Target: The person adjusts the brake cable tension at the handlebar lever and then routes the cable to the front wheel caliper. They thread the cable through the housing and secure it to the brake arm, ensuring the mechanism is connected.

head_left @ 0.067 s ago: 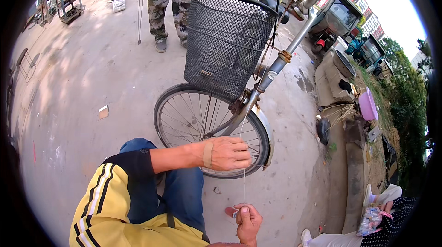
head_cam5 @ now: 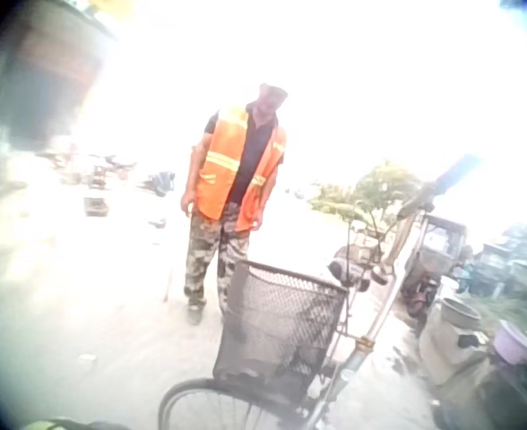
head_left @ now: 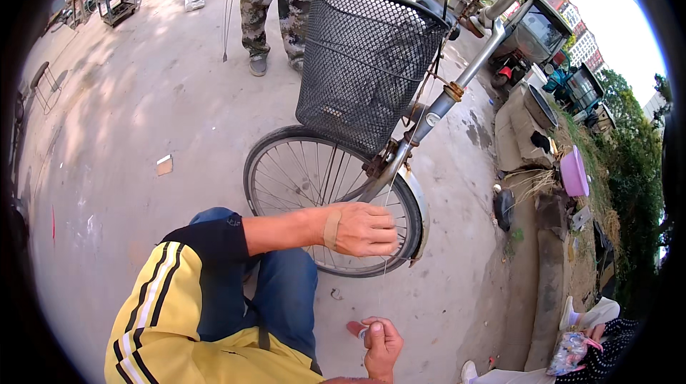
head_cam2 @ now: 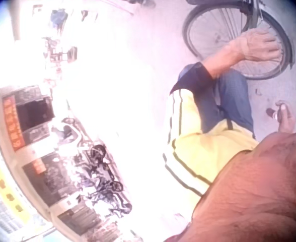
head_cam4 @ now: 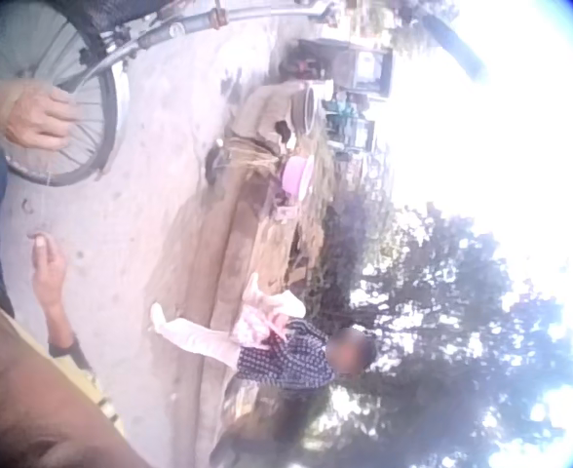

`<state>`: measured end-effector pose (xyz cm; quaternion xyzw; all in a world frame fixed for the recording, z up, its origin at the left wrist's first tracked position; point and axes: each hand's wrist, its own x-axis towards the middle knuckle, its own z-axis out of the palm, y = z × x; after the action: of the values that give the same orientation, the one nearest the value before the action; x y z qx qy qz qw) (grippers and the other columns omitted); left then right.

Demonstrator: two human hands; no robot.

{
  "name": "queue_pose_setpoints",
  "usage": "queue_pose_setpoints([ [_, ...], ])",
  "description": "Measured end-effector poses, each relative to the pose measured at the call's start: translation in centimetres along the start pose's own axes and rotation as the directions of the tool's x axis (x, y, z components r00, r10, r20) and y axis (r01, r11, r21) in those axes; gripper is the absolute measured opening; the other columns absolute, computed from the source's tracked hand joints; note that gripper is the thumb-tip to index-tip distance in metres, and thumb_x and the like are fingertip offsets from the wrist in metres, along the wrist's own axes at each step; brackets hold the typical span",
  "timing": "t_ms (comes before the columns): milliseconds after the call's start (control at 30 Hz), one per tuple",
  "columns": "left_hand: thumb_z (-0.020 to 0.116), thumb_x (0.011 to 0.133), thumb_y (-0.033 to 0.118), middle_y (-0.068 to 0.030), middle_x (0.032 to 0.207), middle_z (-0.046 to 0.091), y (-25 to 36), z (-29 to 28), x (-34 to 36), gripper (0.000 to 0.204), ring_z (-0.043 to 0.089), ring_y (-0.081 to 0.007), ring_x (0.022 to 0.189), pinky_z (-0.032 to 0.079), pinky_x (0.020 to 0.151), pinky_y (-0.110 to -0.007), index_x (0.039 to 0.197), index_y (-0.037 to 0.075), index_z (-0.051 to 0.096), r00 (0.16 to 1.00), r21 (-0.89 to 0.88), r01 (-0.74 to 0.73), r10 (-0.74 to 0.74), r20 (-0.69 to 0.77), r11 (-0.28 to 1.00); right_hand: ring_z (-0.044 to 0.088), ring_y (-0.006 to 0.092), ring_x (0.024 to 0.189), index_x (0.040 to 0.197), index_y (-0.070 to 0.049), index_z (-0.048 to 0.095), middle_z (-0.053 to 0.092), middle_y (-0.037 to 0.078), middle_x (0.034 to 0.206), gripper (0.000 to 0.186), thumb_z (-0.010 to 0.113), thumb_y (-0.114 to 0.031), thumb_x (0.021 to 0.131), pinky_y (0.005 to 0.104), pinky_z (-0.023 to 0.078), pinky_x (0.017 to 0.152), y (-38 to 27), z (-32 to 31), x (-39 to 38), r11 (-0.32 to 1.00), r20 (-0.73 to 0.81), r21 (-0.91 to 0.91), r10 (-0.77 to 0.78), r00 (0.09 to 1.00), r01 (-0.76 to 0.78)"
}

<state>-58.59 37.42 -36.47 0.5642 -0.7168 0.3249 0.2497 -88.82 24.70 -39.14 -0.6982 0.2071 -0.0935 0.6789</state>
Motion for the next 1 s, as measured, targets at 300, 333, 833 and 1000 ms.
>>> queue_pose_setpoints([
  [300, 0.070, 0.084, 0.010, -0.0026, 0.091, 0.058, -6.3, -0.6, 1.2, 0.020, 0.061, -0.0174, 0.089, 0.047, 0.073, -0.032, 0.104, 0.008, 0.069, 0.948, 0.363, 0.189, -0.073, -0.309, 0.912, 0.036, 0.0022, 0.058, 0.102, 0.002, 0.071, 0.047, -0.007, 0.067, 0.025, 0.058, -0.018, 0.109, 0.0234, 0.026, 0.053, -0.6, 0.6, -1.1, 0.992, -0.033, -0.110, 0.060, 0.998, -0.063],
  [333, 0.071, 0.084, 0.010, -0.0007, 0.088, 0.056, -6.5, -0.6, 0.9, 0.022, 0.059, -0.0158, 0.084, 0.044, 0.069, -0.031, 0.106, 0.009, 0.071, 0.939, 0.389, 0.259, -0.137, -0.314, 0.884, 0.037, 0.0023, 0.059, 0.102, 0.002, 0.071, 0.048, -0.006, 0.068, 0.025, 0.057, -0.018, 0.109, 0.0231, 0.027, 0.054, -0.5, 0.8, -0.9, 0.991, -0.034, -0.107, 0.082, 0.996, -0.085],
  [833, 0.066, 0.081, 0.011, -0.0038, 0.078, 0.056, -7.5, 2.2, 3.4, 0.024, 0.056, -0.0198, 0.077, 0.042, 0.068, -0.033, 0.101, -0.001, 0.072, 0.910, 0.571, 0.409, -0.363, -0.200, 0.711, 0.048, 0.0107, 0.058, 0.106, -0.005, 0.076, 0.052, 0.002, 0.063, 0.019, 0.060, -0.017, 0.107, 0.0304, 0.040, 0.055, 7.2, 2.6, -2.2, 0.845, 0.112, -0.531, 0.142, 0.984, -0.061],
  [1000, 0.067, 0.079, 0.014, -0.0057, 0.082, 0.058, -9.5, -0.6, 4.6, 0.018, 0.056, -0.0203, 0.080, 0.041, 0.069, -0.032, 0.086, -0.001, 0.072, 0.934, 0.677, 0.256, -0.357, 0.010, 0.690, 0.051, 0.0118, 0.061, 0.105, -0.005, 0.076, 0.056, 0.004, 0.067, 0.018, 0.061, -0.014, 0.106, 0.0312, 0.042, 0.058, 5.3, 2.0, -2.7, 0.839, 0.102, -0.540, 0.139, 0.985, -0.063],
])
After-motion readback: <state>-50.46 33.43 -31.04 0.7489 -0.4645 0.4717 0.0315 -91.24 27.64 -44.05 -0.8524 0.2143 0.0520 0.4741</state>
